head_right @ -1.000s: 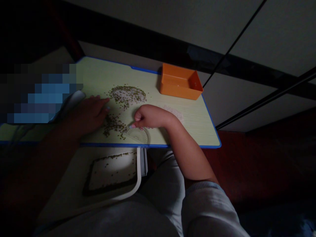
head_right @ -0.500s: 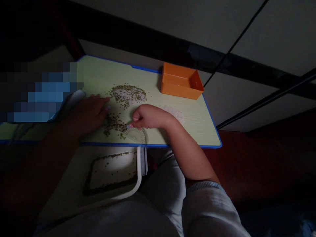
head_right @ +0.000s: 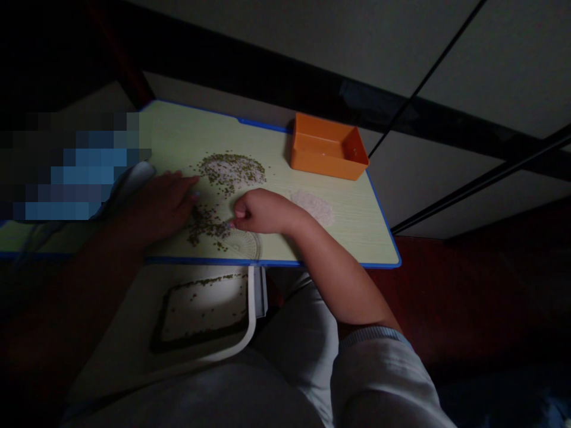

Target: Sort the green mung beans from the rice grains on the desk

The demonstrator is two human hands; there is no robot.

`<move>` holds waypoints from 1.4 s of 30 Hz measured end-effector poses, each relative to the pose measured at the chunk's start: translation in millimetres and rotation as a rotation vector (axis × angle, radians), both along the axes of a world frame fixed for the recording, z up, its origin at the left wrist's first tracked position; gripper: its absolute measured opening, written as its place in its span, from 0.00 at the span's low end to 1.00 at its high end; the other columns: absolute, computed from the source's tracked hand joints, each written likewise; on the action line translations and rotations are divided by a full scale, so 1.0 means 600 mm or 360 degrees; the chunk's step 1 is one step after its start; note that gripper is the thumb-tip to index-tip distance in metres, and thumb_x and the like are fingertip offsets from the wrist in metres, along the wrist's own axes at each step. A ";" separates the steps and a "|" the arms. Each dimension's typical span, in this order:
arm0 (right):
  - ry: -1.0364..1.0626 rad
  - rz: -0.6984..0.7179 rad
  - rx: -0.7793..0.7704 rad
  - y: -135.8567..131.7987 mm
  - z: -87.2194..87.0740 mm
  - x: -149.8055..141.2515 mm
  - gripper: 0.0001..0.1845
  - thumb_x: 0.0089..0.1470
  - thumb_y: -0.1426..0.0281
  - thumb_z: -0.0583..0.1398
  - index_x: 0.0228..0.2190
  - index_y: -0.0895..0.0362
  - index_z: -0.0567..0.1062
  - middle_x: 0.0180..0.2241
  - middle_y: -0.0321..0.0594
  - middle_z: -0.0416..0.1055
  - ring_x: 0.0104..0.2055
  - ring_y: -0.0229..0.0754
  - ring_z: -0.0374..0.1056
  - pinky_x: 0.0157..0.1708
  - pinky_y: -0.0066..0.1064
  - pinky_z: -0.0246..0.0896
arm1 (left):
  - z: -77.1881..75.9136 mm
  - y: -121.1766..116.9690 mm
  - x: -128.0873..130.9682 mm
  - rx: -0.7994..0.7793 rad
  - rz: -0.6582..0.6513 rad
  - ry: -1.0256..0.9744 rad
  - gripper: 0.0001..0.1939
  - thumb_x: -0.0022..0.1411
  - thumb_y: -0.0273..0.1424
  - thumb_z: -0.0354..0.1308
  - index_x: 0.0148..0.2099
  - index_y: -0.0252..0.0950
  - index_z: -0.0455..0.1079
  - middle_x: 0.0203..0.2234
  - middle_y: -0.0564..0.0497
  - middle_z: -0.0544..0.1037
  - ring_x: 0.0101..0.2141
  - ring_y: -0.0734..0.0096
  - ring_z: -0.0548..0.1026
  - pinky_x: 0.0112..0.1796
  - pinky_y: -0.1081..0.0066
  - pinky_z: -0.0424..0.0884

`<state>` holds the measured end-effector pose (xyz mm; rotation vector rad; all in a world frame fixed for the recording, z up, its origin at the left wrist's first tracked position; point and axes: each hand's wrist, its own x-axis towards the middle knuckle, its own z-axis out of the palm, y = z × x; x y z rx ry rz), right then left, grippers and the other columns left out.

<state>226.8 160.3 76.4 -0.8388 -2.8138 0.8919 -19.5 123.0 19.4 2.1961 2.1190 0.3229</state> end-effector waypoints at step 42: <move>-0.0044 -0.0020 0.0099 -0.006 0.007 -0.007 0.16 0.64 0.70 0.64 0.24 0.57 0.70 0.23 0.29 0.57 0.29 0.36 0.50 0.35 0.34 0.41 | 0.010 -0.003 0.004 -0.0044 0.0015 -0.0122 0.32 0.74 0.39 0.41 0.74 0.36 0.61 0.73 0.41 0.66 0.74 0.45 0.60 0.73 0.46 0.55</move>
